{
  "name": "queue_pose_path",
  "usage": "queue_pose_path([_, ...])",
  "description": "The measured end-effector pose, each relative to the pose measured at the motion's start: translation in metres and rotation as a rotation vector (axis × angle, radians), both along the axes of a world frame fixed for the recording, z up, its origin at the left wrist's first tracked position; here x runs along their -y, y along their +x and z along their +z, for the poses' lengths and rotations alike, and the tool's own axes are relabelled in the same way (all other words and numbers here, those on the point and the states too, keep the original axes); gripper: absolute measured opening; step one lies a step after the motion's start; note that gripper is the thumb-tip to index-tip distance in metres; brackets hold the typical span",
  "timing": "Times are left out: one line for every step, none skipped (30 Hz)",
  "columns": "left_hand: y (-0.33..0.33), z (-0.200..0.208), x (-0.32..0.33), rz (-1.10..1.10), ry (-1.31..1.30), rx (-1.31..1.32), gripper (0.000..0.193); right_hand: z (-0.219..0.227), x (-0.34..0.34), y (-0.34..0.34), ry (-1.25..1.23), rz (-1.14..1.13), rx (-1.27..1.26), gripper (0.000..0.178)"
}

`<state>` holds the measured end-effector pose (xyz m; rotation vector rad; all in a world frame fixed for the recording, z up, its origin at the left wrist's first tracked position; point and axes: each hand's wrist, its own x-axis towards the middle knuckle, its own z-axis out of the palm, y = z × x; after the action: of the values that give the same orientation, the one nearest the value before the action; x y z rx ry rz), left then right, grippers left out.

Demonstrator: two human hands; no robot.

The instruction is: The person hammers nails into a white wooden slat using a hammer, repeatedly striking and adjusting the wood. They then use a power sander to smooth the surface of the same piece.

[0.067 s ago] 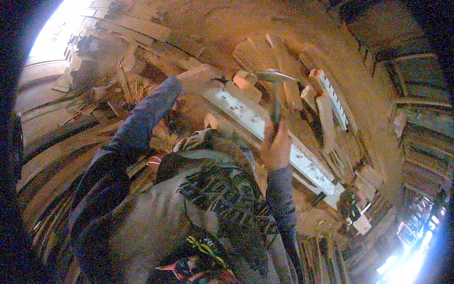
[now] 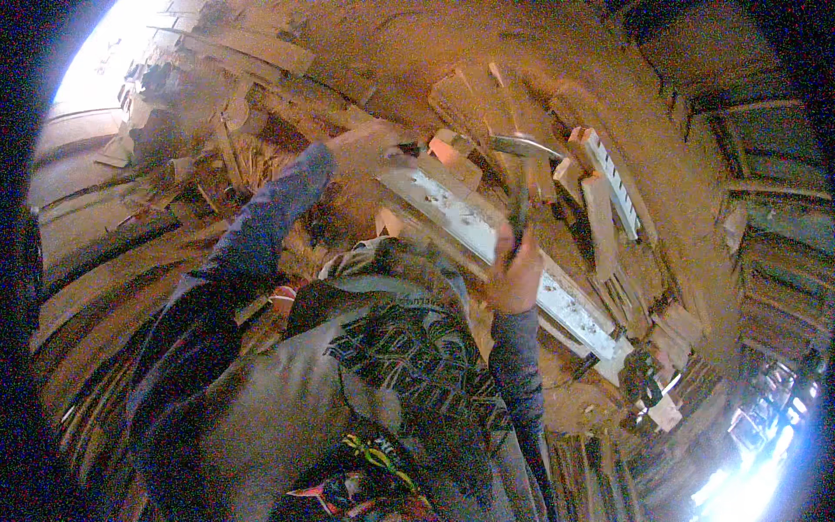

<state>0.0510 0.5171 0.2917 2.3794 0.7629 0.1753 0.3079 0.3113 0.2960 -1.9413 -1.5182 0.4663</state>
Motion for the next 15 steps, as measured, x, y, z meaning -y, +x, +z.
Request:
queue_pose_path([0.006,0.001,0.010,0.100,0.013,0.199,0.030,-0.011,0.005,0.010,0.007,-0.023,0.017,0.036])
queue_pose_path([0.017,-0.001,0.025,0.220,0.025,0.358,0.035,-0.020,0.011,0.019,-0.063,-0.091,-0.071,0.033])
queue_pose_path([0.028,-0.004,0.033,0.334,0.088,0.537,0.041,-0.030,0.013,0.026,-0.121,-0.156,-0.160,0.030])
queue_pose_path([0.039,-0.009,0.040,0.453,-0.059,0.552,0.042,-0.035,0.021,0.030,-0.197,-0.233,-0.280,0.028])
queue_pose_path([0.051,-0.016,0.046,0.568,-0.174,0.585,0.044,-0.040,0.027,0.031,-0.149,-0.289,-0.461,0.027])
queue_pose_path([0.059,-0.024,0.048,0.685,-0.269,0.621,0.047,-0.041,0.034,0.031,-0.102,-0.353,-0.678,0.025])
queue_pose_path([0.065,-0.032,0.050,0.711,-0.105,0.653,0.045,-0.042,0.039,0.028,-0.057,-0.421,-0.895,0.024])
queue_pose_path([0.071,-0.039,0.053,0.734,0.075,0.685,0.044,-0.037,0.049,0.027,-0.237,-0.485,-0.773,0.024])
queue_pose_path([0.074,-0.046,0.054,0.735,0.241,0.712,0.040,-0.034,0.055,0.022,-0.199,-0.436,-0.780,0.025])
queue_pose_path([0.077,-0.052,0.055,0.704,0.255,0.688,0.036,-0.031,0.060,0.019,-0.190,-0.471,-0.778,0.026])
queue_pose_path([0.076,-0.055,0.054,0.656,0.254,0.661,0.029,-0.028,0.062,0.015,-0.179,-0.505,-0.776,0.026])
queue_pose_path([0.077,-0.059,0.055,0.604,0.255,0.634,0.022,-0.026,0.064,0.013,-0.181,-0.512,-0.763,0.027])
queue_pose_path([0.078,-0.061,0.056,0.560,0.262,0.611,0.015,-0.024,0.063,0.010,-0.180,-0.520,-0.751,0.027])
queue_pose_path([0.079,-0.063,0.057,0.547,0.276,0.581,0.019,-0.023,0.061,0.009,-0.175,-0.528,-0.739,0.028])
queue_pose_path([0.081,-0.065,0.060,0.545,0.294,0.556,0.023,-0.022,0.057,0.008,-0.170,-0.537,-0.726,0.028])
